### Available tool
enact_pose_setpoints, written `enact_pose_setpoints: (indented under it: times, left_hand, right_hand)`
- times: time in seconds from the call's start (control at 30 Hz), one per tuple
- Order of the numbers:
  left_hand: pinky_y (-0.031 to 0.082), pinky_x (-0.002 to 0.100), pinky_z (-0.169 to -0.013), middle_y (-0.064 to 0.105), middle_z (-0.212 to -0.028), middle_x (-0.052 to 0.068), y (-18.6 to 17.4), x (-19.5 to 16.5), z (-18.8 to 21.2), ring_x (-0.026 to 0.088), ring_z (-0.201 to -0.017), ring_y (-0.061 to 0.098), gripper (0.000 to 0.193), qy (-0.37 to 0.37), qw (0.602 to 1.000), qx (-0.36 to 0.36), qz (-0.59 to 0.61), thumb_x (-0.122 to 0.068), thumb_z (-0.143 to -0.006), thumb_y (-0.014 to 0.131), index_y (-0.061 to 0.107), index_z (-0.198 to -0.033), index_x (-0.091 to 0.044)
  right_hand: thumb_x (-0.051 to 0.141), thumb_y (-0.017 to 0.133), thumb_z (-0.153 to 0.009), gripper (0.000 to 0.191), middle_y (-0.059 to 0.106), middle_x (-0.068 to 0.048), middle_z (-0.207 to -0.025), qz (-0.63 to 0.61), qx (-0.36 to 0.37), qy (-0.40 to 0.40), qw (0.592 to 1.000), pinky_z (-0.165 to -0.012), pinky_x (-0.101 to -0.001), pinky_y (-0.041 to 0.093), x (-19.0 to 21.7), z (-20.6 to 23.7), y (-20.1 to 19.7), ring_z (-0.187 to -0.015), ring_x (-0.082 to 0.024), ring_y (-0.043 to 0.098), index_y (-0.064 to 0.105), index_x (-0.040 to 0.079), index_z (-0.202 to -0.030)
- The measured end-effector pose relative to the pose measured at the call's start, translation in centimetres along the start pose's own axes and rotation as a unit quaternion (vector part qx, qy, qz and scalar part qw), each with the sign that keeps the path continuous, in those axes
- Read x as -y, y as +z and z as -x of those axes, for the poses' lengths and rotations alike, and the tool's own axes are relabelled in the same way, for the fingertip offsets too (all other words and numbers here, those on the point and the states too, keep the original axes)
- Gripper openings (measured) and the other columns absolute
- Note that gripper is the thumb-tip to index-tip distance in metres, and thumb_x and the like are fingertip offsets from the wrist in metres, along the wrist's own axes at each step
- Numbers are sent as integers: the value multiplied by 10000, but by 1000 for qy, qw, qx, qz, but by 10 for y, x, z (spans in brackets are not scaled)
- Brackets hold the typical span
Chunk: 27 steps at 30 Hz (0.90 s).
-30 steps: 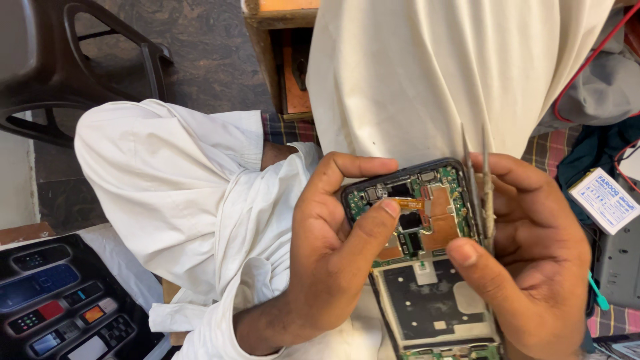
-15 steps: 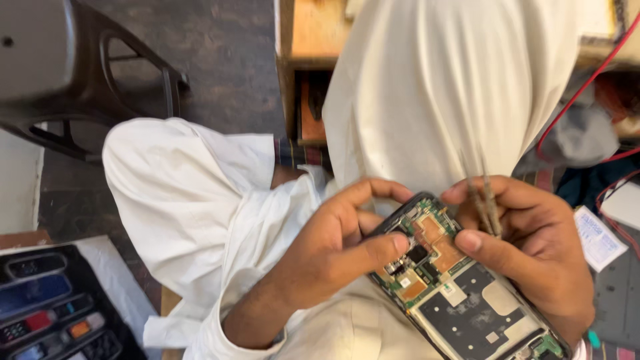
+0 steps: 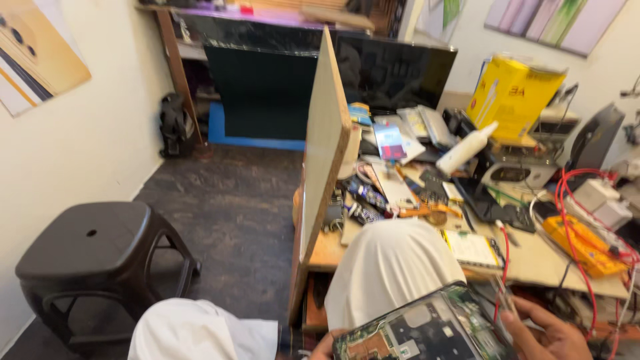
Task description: The person holds a disassembled smartphone and uses tweezers to adjust and connect internal ribbon cables and components. The person flips the phone to wipe the back cover with a cloth, then returns to the interior to continue manipulating connectors and wires.
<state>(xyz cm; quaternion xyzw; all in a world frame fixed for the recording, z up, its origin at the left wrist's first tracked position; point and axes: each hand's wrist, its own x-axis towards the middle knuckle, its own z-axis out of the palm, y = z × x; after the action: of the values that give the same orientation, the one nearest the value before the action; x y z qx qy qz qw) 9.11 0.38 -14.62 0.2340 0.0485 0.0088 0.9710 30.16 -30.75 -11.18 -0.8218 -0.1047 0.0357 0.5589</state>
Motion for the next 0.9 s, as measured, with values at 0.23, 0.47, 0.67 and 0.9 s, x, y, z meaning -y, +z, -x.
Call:
enact_pose_setpoints:
  times: [0.23,0.47,0.67,0.9]
  left_hand:
    - [488,396,-1063,633,-1321,175,40,5,20,259,-1212,628,751,98,994,13,-41,45,-806,672,396,-1501,-11]
    - [449,365,-1090,594,-1342,112,108,22,80,205,-1259,570,740,161,986,18,47,95,-853,642,385,-1537,-22]
    - [399,350,-1153,582,-1369,116,137,10,97,188,-1295,544,669,102,994,40,11,57,-940,634,387,-1562,41]
    - [398,377,-1177,536,-1455,200,133,-14,108,232,-1341,538,918,135,978,66,-146,-14,-925,629,88,-1667,-14]
  right_hand:
    - [-116,611,-837,359,709,-160,-856,-156,-27,-104,982,-666,-318,542,-15,-11,1,-750,-157,682,618,-46,-1190]
    - [14,629,-914,369,673,-178,-931,-379,140,-57,913,-448,-241,344,38,161,69,-528,-79,477,569,-65,-1269]
    - [5,625,-965,398,700,-184,-1031,-414,113,-28,903,-479,-188,289,136,185,88,-579,-20,437,525,-105,-1333]
    - [22,552,-903,393,705,-144,-925,-409,131,67,900,-477,-219,355,152,174,77,-602,-72,530,547,-145,-1259]
